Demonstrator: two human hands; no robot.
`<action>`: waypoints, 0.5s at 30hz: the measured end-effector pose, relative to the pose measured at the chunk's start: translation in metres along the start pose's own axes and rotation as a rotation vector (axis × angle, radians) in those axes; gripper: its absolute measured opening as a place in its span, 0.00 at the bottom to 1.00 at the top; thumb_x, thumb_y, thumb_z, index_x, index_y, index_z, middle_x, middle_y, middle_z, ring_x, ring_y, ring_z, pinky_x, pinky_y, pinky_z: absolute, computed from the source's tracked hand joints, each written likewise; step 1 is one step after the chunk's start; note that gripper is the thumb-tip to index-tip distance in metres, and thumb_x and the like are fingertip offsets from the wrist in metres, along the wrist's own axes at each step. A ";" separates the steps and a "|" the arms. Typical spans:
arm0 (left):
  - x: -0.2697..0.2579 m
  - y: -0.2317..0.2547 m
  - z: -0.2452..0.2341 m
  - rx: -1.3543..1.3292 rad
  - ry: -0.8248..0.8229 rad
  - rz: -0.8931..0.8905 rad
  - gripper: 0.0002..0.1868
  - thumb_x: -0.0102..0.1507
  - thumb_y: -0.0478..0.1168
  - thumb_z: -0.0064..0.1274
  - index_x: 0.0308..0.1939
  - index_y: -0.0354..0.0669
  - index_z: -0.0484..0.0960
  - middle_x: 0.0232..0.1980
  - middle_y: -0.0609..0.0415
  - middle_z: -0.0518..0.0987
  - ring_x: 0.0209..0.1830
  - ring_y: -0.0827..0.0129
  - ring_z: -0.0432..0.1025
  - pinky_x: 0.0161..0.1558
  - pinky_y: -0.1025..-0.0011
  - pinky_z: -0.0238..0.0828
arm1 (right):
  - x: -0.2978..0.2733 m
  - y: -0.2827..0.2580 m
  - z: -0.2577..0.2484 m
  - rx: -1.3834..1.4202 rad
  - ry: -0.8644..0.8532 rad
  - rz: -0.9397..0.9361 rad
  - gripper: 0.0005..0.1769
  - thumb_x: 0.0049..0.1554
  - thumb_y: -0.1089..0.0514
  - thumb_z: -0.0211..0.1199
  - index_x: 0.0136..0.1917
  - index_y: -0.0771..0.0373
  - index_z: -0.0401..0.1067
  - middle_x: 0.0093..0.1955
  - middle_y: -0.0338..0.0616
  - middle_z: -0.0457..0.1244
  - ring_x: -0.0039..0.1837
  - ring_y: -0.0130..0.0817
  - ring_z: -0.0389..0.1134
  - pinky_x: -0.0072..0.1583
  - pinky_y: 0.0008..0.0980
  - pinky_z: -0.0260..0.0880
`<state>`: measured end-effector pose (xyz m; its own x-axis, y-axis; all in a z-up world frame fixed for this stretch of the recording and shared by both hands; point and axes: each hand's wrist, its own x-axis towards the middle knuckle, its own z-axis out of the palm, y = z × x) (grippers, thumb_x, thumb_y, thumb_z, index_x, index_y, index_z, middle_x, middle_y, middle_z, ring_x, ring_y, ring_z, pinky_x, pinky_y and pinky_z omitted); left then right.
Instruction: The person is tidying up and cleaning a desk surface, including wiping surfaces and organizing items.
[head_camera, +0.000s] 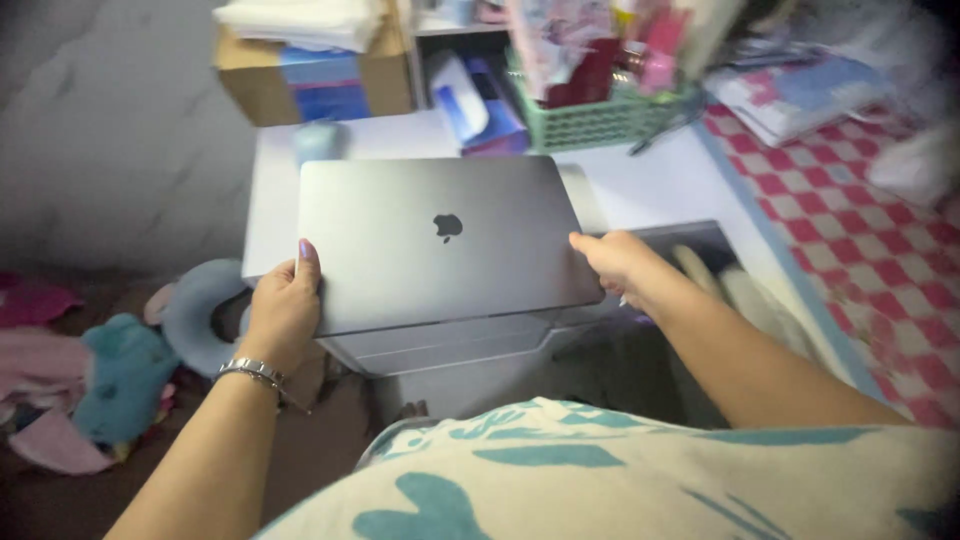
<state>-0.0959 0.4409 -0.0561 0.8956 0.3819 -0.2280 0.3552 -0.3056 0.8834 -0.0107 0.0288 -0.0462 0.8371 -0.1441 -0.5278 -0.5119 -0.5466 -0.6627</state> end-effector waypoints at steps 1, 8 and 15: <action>0.008 -0.009 -0.013 -0.002 0.011 -0.008 0.35 0.75 0.63 0.39 0.38 0.30 0.80 0.30 0.53 0.73 0.30 0.70 0.61 0.35 0.67 0.63 | 0.008 -0.011 0.017 -0.007 -0.011 -0.005 0.32 0.61 0.36 0.57 0.25 0.55 0.55 0.23 0.33 0.45 0.27 0.27 0.41 0.32 0.38 0.35; 0.058 -0.073 -0.064 0.002 0.067 -0.070 0.35 0.72 0.62 0.38 0.41 0.30 0.83 0.37 0.48 0.83 0.35 0.70 0.72 0.44 0.69 0.69 | 0.046 -0.054 0.113 -0.143 -0.025 0.031 0.37 0.60 0.33 0.56 0.27 0.68 0.63 0.23 0.44 0.53 0.26 0.35 0.50 0.31 0.42 0.47; 0.085 -0.111 -0.076 -0.123 0.095 -0.085 0.33 0.71 0.61 0.39 0.45 0.32 0.83 0.37 0.48 0.85 0.37 0.70 0.75 0.44 0.69 0.71 | 0.064 -0.098 0.149 -0.366 0.072 -0.023 0.42 0.58 0.29 0.53 0.37 0.75 0.77 0.31 0.58 0.66 0.35 0.48 0.69 0.43 0.48 0.68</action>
<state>-0.0797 0.5731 -0.1423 0.8324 0.4845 -0.2690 0.3877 -0.1624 0.9073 0.0639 0.1965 -0.0940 0.8655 -0.1790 -0.4679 -0.4010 -0.8074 -0.4328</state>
